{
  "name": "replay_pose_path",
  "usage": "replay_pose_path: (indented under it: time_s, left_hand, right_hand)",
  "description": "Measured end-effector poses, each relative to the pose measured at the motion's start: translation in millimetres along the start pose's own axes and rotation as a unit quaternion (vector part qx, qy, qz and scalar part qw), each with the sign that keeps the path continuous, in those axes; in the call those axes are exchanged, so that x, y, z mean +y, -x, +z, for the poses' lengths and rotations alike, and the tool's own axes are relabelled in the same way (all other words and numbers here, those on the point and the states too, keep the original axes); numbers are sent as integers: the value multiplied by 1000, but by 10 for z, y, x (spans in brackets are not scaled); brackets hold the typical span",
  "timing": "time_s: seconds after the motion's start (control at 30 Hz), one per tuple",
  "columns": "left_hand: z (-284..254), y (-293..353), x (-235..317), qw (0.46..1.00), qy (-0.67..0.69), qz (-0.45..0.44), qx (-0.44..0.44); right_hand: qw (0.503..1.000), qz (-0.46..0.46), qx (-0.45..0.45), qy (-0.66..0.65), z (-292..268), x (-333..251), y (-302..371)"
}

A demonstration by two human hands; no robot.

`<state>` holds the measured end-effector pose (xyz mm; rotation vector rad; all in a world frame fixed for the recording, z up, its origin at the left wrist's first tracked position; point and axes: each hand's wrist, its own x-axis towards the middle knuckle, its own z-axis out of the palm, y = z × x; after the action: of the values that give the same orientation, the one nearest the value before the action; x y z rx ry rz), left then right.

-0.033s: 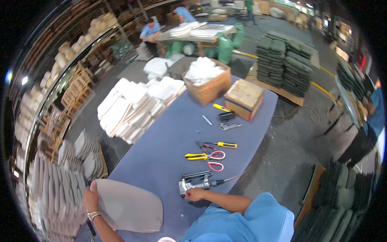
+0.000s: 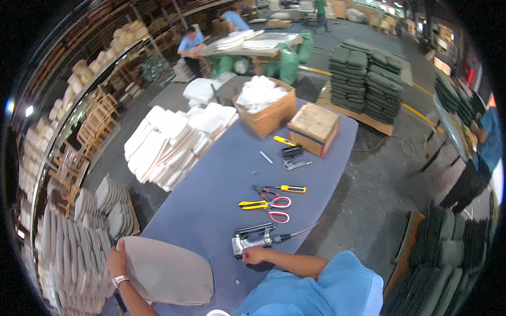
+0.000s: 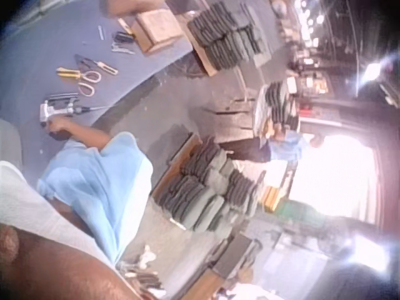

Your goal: The person wraps a white fabric cover around a foam cushion, trims excess fabric with a utility knife, and secures the cover using a staple gun. They repeat this process for multiple cushions, stacking the finished items on the table.

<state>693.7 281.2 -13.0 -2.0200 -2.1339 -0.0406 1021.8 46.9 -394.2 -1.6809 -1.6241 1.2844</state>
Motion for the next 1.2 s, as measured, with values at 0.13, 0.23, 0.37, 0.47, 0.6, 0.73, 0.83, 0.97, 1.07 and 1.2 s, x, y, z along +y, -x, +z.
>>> replay_pose_path:
  time_s: [0.13, 0.23, 0.37, 0.47, 0.6, 0.73, 0.83, 0.97, 1.07, 1.2]
  left_hand:
    - [416, -636, -389, 995, -21, 37, -90]
    - [227, -601, -606, 984, 23, 96, -148]
    - [32, 43, -747, 964, 132, 138, -183]
    - [118, 513, -783, 909, 353, 173, -139]
    - [406, 1257, -834, 592, 767, 124, -214]
    - [2351, 2254, -535, 493, 861, -15, -125]
    - [2479, 2471, -389, 371, 900, -124, -193]
    - [2179, 2295, -242, 430, 885, -95, -154]
    - [1809, 2020, -30, 435, 880, -103, -159]
    - [947, 1779, 164, 522, 846, 15, -108]
  right_hand:
    - [993, -7, 120, -1, -101, 90, -56]
    - [985, -7, 163, 53, -363, -45, -250]
    - [973, -140, 182, 8, -815, -1679, -519]
    - [879, -408, 233, -81, -765, -3186, -523]
    - [814, -536, 220, 38, -151, -3936, -657]
    - [841, -501, 202, -32, 506, -3734, -809]
    - [904, -391, 139, -109, 950, -3186, -764]
    - [928, -345, 89, -104, 1000, -2790, -563]
    - [922, -334, 118, -156, 811, -2953, -415]
    - [924, -229, 132, -275, 354, -3245, -325]
